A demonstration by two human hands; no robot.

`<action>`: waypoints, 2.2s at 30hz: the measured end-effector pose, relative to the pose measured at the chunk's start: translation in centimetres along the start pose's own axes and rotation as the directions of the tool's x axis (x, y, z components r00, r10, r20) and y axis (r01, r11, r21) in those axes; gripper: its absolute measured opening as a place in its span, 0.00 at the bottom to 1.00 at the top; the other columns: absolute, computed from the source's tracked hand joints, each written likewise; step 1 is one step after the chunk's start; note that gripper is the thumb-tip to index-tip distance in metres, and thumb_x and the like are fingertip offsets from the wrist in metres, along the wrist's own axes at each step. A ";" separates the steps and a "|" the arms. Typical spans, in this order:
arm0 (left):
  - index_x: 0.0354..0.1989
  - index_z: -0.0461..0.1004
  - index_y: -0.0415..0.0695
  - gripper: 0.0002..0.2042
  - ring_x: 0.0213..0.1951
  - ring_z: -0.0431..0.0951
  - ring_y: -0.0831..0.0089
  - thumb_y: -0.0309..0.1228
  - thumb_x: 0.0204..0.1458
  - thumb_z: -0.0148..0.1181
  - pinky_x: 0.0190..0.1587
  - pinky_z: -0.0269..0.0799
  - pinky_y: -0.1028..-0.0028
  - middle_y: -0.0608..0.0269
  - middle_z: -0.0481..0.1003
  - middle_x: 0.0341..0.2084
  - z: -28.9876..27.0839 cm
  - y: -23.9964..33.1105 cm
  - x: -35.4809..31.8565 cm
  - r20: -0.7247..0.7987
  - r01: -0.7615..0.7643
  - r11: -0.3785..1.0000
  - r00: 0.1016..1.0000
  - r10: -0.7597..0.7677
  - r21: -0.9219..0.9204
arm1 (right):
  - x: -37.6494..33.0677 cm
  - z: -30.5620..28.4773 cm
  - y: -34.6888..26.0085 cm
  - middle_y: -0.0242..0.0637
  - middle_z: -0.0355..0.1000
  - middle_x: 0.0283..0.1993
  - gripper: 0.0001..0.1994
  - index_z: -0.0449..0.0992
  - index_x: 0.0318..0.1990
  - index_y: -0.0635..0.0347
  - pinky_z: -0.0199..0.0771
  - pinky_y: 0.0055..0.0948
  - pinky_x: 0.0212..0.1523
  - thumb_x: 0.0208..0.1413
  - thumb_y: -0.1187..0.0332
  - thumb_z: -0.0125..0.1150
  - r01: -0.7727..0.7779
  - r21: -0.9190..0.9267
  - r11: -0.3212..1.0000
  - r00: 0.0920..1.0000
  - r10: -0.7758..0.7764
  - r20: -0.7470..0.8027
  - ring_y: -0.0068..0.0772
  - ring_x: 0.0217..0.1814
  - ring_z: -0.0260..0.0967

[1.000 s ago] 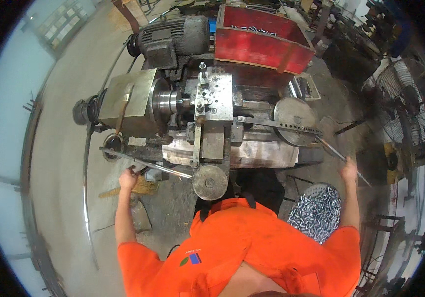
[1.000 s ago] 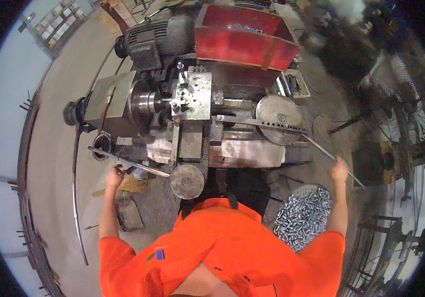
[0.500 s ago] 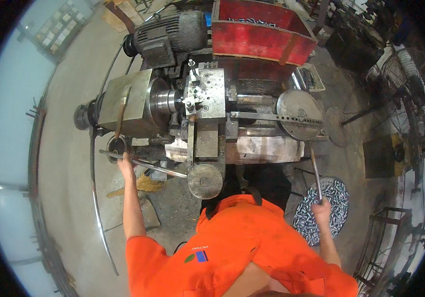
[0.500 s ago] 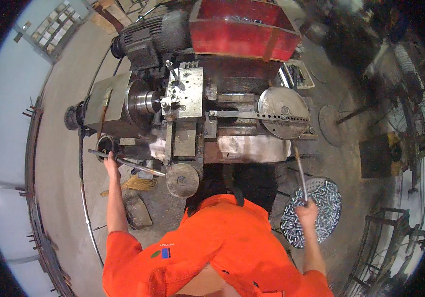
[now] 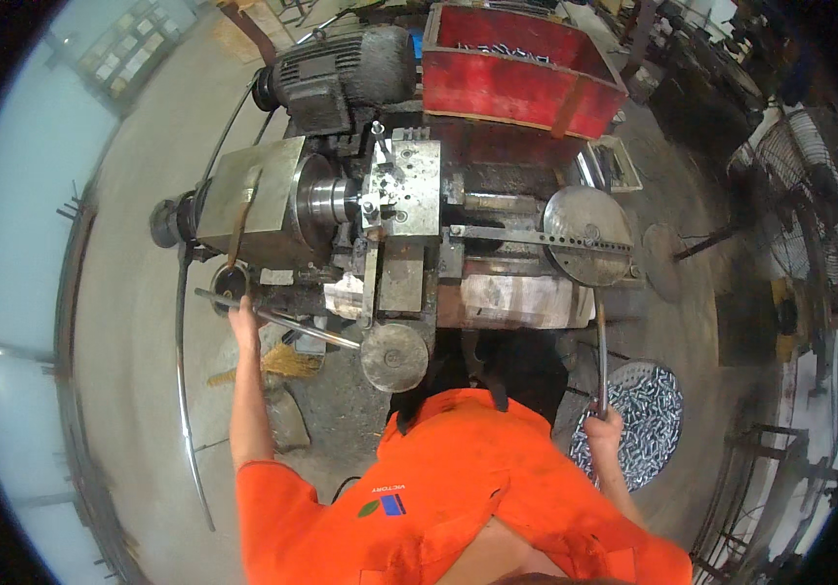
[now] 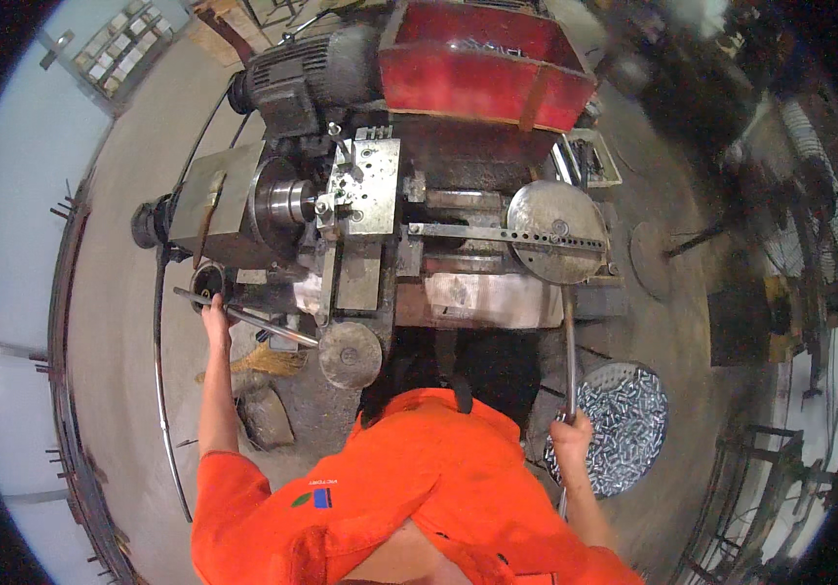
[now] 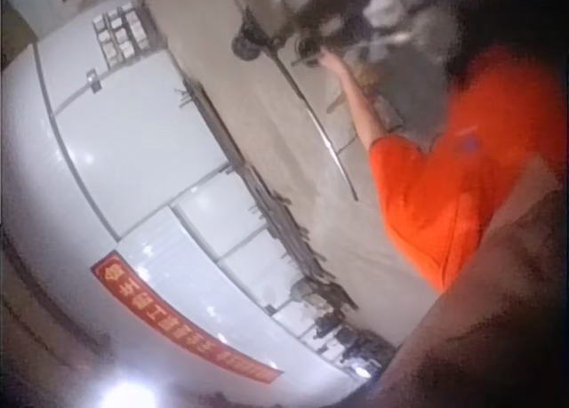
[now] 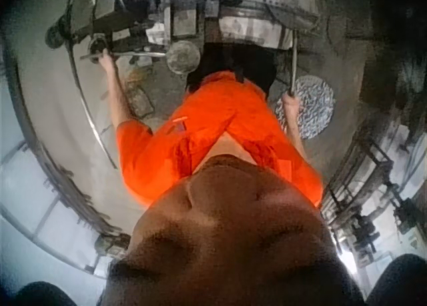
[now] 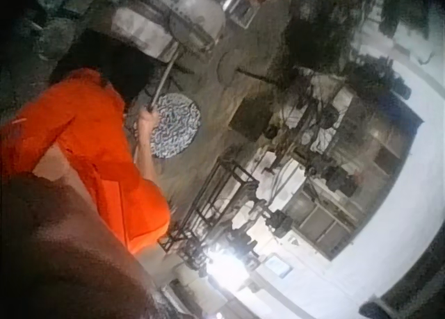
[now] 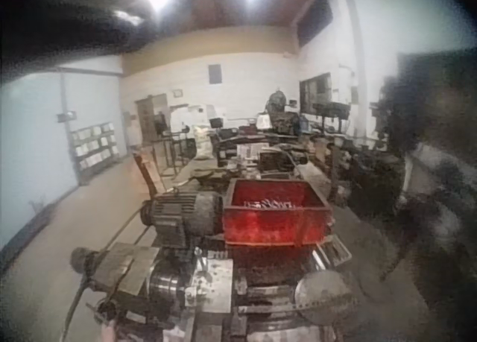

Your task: The person operates a metal cutting machine, repeatedly inserting metal rods into the chuck, activating the cutting cycle, and removing the cut pieces. The cut metal pieces are collected in a red bin above the machine.

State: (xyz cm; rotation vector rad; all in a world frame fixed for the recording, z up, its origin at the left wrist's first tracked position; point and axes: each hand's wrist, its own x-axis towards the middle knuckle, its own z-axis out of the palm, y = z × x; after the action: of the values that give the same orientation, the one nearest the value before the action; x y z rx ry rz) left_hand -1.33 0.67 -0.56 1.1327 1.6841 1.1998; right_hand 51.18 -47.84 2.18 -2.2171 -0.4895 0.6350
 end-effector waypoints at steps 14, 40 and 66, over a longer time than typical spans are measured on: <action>0.42 0.66 0.35 0.19 0.21 0.76 0.67 0.42 0.55 0.51 0.22 0.75 0.71 0.57 0.74 0.25 3.6 4.7 -2.9 0.220 0.127 0.989 0.970 -0.107 -0.076 | 26.4 -16.7 5.8 0.49 0.71 0.42 0.23 0.73 0.44 0.60 0.71 0.42 0.45 0.36 0.62 0.61 -0.046 -0.949 0.312 0.875 -0.445 -0.189 0.48 0.44 0.70; 0.41 0.71 0.45 0.23 0.41 0.76 0.54 0.53 0.49 0.51 0.43 0.71 0.59 0.51 0.75 0.37 2.5 -10.3 -3.5 0.500 -0.483 0.135 0.852 -0.155 0.865 | -9.2 0.3 -42.8 0.38 0.70 0.29 0.14 0.75 0.36 0.63 0.68 0.25 0.24 0.39 0.67 0.59 0.836 0.106 -0.538 -0.542 -0.840 0.011 0.33 0.24 0.65; 0.48 0.71 0.43 0.20 0.33 0.77 0.53 0.38 0.47 0.59 0.35 0.71 0.61 0.50 0.76 0.27 -21.3 5.6 -7.2 -0.072 -0.062 0.413 0.951 0.301 0.909 | 8.4 25.2 -44.3 0.44 0.75 0.29 0.10 0.80 0.23 0.57 0.72 0.38 0.39 0.28 0.67 0.57 0.976 -0.118 0.182 0.215 -0.736 0.642 0.47 0.35 0.72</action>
State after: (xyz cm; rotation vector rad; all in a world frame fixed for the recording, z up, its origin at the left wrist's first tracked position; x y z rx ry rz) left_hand -17.39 -11.25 11.05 1.9103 2.5655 0.4294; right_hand 36.95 -1.01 18.75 -1.6317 -2.2945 0.3107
